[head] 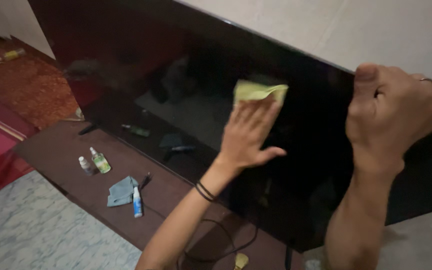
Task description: The person cleans the surface and edges of a television screen using a cloth and liquid spray.
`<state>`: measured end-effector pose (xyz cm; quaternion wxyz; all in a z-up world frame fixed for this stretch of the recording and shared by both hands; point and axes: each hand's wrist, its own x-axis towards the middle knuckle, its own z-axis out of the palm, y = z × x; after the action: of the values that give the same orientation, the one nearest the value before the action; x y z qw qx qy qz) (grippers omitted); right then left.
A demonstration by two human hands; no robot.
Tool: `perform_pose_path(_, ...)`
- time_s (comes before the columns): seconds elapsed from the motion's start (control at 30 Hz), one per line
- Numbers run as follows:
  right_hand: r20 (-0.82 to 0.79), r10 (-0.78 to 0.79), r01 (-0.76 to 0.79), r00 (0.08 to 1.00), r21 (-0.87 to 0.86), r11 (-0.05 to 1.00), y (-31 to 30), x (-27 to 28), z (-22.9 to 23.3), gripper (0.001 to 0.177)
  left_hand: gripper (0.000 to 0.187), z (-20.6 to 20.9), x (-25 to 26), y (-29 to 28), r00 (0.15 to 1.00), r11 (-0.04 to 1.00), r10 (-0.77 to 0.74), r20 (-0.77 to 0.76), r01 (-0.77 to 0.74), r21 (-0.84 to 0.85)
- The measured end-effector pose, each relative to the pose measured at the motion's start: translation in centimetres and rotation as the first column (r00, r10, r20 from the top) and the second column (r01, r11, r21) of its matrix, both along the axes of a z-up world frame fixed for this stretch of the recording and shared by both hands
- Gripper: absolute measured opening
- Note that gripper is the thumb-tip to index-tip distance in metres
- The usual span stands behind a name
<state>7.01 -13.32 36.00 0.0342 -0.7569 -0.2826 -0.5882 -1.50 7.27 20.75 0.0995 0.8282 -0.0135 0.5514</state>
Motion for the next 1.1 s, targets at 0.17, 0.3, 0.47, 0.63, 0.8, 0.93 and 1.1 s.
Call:
perform_pose_path(0.17, 0.008, 0.056, -0.056, 0.998, 0.041, 0.998, 0.4, -0.2, 0.1, 0.090, 0.094, 1.5, -0.3, 6.9, 0.987, 0.939, 0.047, 0.154, 0.009, -0.344)
perform_pose_path(0.3, 0.029, 0.040, -0.042, 0.999, 0.072, 0.997, 0.7, -0.2, 0.2, 0.089, 0.084, 6.1, 2.0, 10.3, 0.933, 0.939, 0.241, 0.267, -0.154, -0.308)
perform_pose_path(0.47, -0.040, 0.134, -0.130, 0.990, 0.099, 0.987, 0.8, -0.2, 0.0, 0.091, 0.095, 3.0, 2.0, 3.4, 0.989, 0.988, 0.067, 0.128, -0.048, -0.147)
perform_pose_path(0.63, -0.059, 0.178, -0.172, 0.982, 0.084, 0.981, 0.5, 0.2, -0.2, 0.091, 0.094, -2.2, -0.8, 3.0, 0.994, 0.988, -0.001, 0.108, 0.018, -0.154)
perform_pose_path(0.8, -0.065, 0.141, -0.135, 0.988, 0.086, 0.987, 0.6, 0.3, -0.4, 0.092, 0.075, 0.0, 0.4, 10.5, 0.971, 0.941, 0.174, 0.165, -0.115, -0.319)
perform_pose_path(0.93, -0.038, 0.136, -0.132, 0.990, 0.112, 0.985, 0.6, 0.3, -0.3, 0.093, 0.075, 5.1, 2.6, 14.1, 0.933, 0.938, 0.254, 0.256, -0.173, -0.300)
perform_pose_path(1.1, -0.083, 0.205, -0.193, 0.975, 0.129, 0.973, 0.7, -0.1, -0.2, 0.092, 0.092, 1.6, 0.7, 6.4, 0.992, 0.989, 0.056, 0.111, -0.040, -0.140)
